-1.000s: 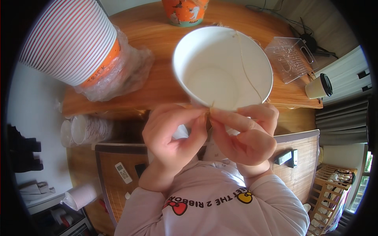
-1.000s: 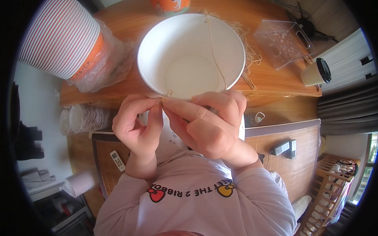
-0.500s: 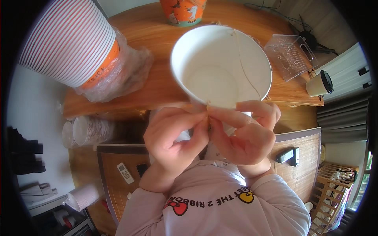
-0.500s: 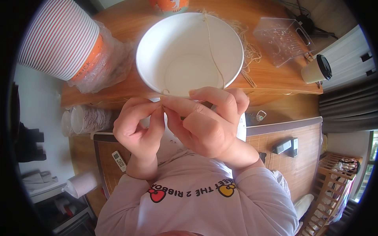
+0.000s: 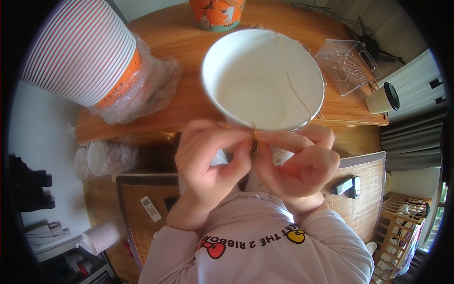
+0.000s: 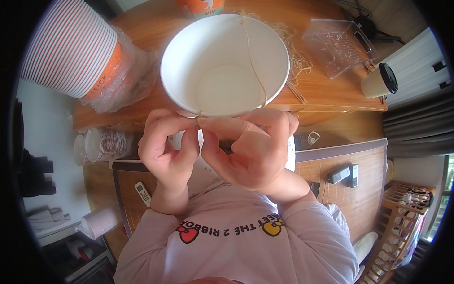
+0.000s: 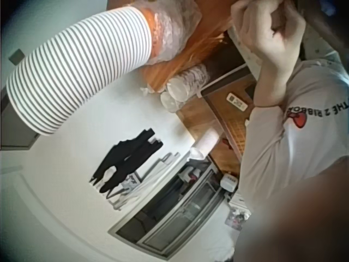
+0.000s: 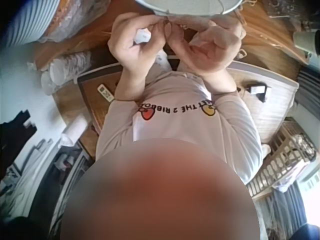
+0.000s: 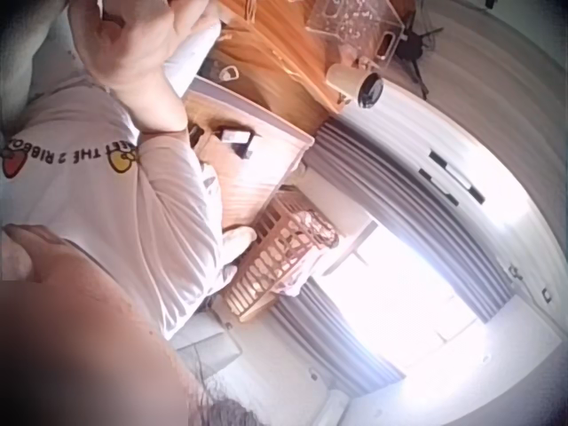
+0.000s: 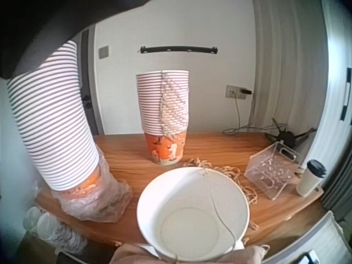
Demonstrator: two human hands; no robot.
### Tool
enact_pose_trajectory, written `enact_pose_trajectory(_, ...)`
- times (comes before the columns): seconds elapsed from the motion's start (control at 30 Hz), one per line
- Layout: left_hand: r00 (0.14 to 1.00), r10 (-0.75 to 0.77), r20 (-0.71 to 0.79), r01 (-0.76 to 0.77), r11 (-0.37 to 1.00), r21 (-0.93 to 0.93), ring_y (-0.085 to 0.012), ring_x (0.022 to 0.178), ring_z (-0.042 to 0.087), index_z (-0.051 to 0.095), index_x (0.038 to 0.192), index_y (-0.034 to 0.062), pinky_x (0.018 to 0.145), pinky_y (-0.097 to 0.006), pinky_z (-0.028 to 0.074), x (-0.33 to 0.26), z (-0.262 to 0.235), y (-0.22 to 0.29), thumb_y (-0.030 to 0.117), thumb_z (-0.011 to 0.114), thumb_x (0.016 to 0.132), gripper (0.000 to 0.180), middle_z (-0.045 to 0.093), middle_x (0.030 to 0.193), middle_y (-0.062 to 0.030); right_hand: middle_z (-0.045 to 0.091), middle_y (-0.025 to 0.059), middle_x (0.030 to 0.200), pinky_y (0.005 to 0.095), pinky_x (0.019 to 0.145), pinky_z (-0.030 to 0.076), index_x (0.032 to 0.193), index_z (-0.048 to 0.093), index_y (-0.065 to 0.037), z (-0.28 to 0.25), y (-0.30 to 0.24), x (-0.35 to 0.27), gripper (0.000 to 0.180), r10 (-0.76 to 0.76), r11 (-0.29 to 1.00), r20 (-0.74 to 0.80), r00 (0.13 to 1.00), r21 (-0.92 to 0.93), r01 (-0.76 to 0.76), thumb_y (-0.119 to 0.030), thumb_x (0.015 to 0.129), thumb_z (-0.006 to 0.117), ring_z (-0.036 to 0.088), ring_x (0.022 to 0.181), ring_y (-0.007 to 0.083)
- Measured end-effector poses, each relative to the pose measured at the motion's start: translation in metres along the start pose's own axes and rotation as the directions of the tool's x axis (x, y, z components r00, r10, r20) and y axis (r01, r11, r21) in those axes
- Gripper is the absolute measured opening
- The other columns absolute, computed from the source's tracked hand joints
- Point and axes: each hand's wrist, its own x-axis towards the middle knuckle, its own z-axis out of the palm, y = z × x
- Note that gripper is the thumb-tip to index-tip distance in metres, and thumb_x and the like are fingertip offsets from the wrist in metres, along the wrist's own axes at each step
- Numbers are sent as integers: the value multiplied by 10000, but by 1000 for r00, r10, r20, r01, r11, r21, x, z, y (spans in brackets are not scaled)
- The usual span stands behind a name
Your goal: Threading twine through holes in paper buckets to create handles.
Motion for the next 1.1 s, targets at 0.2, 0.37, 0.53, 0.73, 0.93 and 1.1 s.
enact_pose_trajectory(0.2, 1000, 25, 1, -25, 1000, 19, -208, 718, 602, 716, 825, 81, 659, -311, 477, -1, 2, -1, -26, 767, 625, 232, 700, 776, -11, 757, -6, 931, 267, 668, 335, 926, 344, -121, -1, 3, -3, 469, 55, 978, 59, 997, 197, -66, -6, 739, 759, 423, 751, 134)
enact_pose_trajectory(0.37, 1000, -6, -12, 6, 1000, -7, -208, 722, 607, 720, 816, 87, 668, -304, 480, -2, 5, -2, -16, 778, 620, 228, 700, 769, -7, 759, 0, 928, 268, 652, 338, 941, 367, -114, -6, 3, -2, 463, 59, 978, 88, 994, 196, -76, -17, 739, 772, 400, 748, 143)
enact_pose_trajectory(0.53, 1000, -2, -1, 2, 1000, -18, -199, 723, 609, 723, 809, 89, 667, -301, 484, -5, 6, -2, 0, 792, 619, 221, 698, 759, 0, 760, 13, 925, 275, 671, 341, 947, 366, -112, -6, 5, -2, 478, 77, 974, 103, 992, 207, -97, -34, 755, 796, 400, 743, 150)
enact_pose_trajectory(0.73, 997, 77, -6, -76, 997, 11, -187, 711, 606, 728, 820, 96, 664, -295, 480, -3, 6, -4, -2, 785, 639, 213, 698, 750, 14, 758, 14, 934, 290, 703, 340, 940, 370, -108, -5, 7, -5, 479, 100, 976, 66, 993, 187, -111, 20, 756, 793, 440, 748, 154)
enact_pose_trajectory(0.93, 996, 86, -35, -84, 995, 54, -180, 708, 602, 729, 830, 97, 668, -288, 477, -3, 8, -3, -15, 773, 652, 215, 694, 732, 19, 753, 8, 952, 299, 726, 335, 937, 371, -109, -6, 6, -10, 488, 93, 990, 63, 994, 97, -99, 17, 753, 805, 484, 774, 157)
enact_pose_trajectory(1.1, 995, 95, -26, -94, 995, 34, -166, 687, 595, 720, 870, 80, 652, -273, 467, -4, 8, -7, -21, 743, 707, 193, 692, 777, -2, 748, 63, 943, 313, 735, 376, 952, 351, -101, -5, 5, -11, 477, 173, 958, 99, 980, 213, -191, 39, 786, 775, 545, 794, 171)
